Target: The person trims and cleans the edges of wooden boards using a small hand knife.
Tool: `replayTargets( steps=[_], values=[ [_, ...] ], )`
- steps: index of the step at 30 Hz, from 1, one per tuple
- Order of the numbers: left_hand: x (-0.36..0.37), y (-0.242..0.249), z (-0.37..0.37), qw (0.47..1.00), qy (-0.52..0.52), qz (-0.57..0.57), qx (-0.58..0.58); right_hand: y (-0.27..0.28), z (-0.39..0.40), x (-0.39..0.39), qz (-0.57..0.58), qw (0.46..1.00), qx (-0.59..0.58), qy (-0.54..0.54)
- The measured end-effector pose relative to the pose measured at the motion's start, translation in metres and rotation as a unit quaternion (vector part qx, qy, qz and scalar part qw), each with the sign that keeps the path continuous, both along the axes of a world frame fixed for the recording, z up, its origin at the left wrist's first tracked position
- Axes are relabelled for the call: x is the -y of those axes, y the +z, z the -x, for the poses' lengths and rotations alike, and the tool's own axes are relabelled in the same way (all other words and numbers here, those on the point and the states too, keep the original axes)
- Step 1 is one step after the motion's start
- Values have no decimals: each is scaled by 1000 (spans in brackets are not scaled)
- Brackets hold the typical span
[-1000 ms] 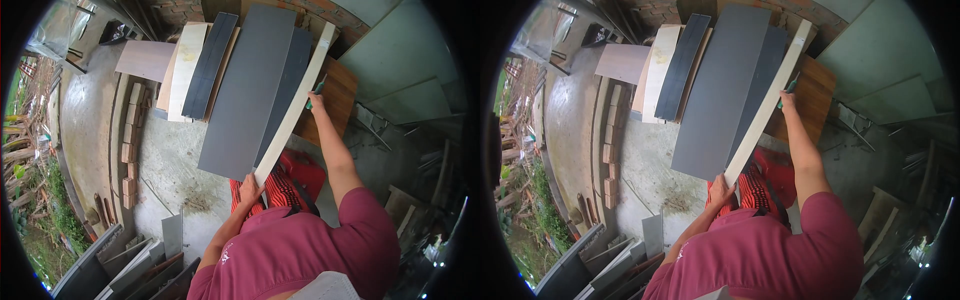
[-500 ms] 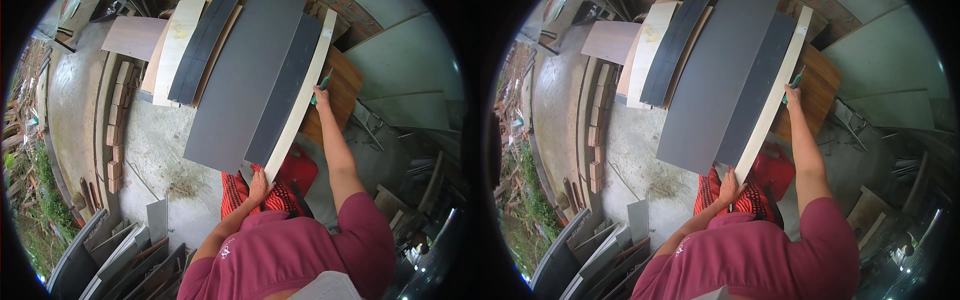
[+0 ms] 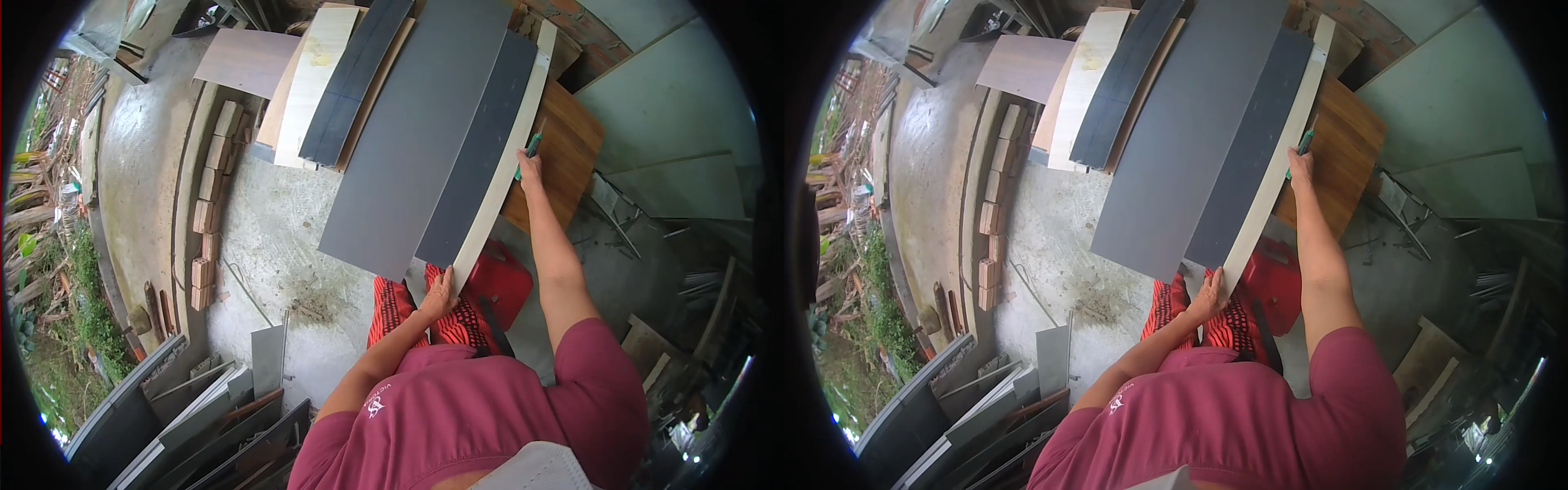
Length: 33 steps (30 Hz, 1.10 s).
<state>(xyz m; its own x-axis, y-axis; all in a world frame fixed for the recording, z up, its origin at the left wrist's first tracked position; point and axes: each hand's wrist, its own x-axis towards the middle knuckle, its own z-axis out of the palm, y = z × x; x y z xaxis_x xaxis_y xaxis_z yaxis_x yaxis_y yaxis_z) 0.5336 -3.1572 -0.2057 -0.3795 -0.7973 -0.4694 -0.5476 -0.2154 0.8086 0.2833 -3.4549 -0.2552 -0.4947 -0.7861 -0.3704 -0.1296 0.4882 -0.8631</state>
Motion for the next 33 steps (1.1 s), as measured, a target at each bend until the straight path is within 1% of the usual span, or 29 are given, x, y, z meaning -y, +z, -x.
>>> replayTargets(
  steps=[1,2,3,5,6,9,11,12,13,15,16,17,19,20,21,22,23,24,25,27,28,29,30,31,32,33],
  values=[
    [-1,-1,-3,999,2,18,-33,0,0,-5,-6,1000,-6,6],
    [-2,-3,-7,999,-5,-14,-47,-3,-2,-12,-4,1000,-19,11],
    [-4,-3,-11,999,-10,-9,-46,5,-8,-21,1,1000,-19,6],
    [-10,-6,-20,998,-29,4,-58,22,-22,-41,-45,999,15,7],
    [-16,-10,-24,998,-38,8,-58,4,-20,-50,-26,999,-20,-4],
    [-28,-19,-38,996,-54,12,-68,16,-39,-86,-38,999,-21,-21],
    [-33,-18,-53,998,-38,29,-31,19,-48,-110,-50,998,-21,-42],
    [-38,-16,-63,999,0,21,-44,21,-55,-123,-66,996,-20,-53],
    [-39,-16,-73,999,-11,20,-42,24,-60,-135,-67,996,-18,-64],
    [-38,-19,-94,999,2,-42,-19,33,-66,-159,-48,988,109,-103],
    [-34,-4,-104,998,26,-48,-33,37,-66,-169,-45,984,142,-94],
    [-32,13,-113,999,41,-6,-32,40,-65,-178,-48,983,144,-108],
    [-38,4,-133,996,78,-46,-23,47,-62,-190,-3,983,164,-85],
    [-39,3,-141,996,65,-50,-22,49,-58,-195,2,981,182,-68],
    [-37,6,-149,995,71,-74,3,51,-54,-200,3,980,182,-81],
    [-34,6,-158,992,78,-97,29,53,-51,-203,18,974,214,-69],
    [-34,-6,-170,993,66,-97,31,56,-49,-207,33,967,247,-57],
    [-40,-34,-186,990,76,-112,43,64,-48,-210,46,963,257,-66],
    [-43,-48,-197,987,85,-124,55,65,-46,-215,51,962,258,-78],
    [-39,-33,-206,975,140,-173,25,62,-40,-225,68,955,276,-91],
    [-38,-23,-210,970,149,-192,22,56,-36,-232,81,951,291,-66],
    [-41,-22,-221,974,137,-177,33,53,-39,-238,67,952,286,-85],
    [-45,-24,-231,968,156,-193,19,41,-41,-250,75,935,321,-129],
    [-47,-8,-232,960,182,-208,38,29,-45,-264,20,946,287,-146],
    [-52,4,-236,962,167,-214,30,-15,-45,-278,-18,973,193,-123],
    [-65,-40,-269,989,76,-108,73,-18,-52,-295,-52,985,141,-87]
  ],
)
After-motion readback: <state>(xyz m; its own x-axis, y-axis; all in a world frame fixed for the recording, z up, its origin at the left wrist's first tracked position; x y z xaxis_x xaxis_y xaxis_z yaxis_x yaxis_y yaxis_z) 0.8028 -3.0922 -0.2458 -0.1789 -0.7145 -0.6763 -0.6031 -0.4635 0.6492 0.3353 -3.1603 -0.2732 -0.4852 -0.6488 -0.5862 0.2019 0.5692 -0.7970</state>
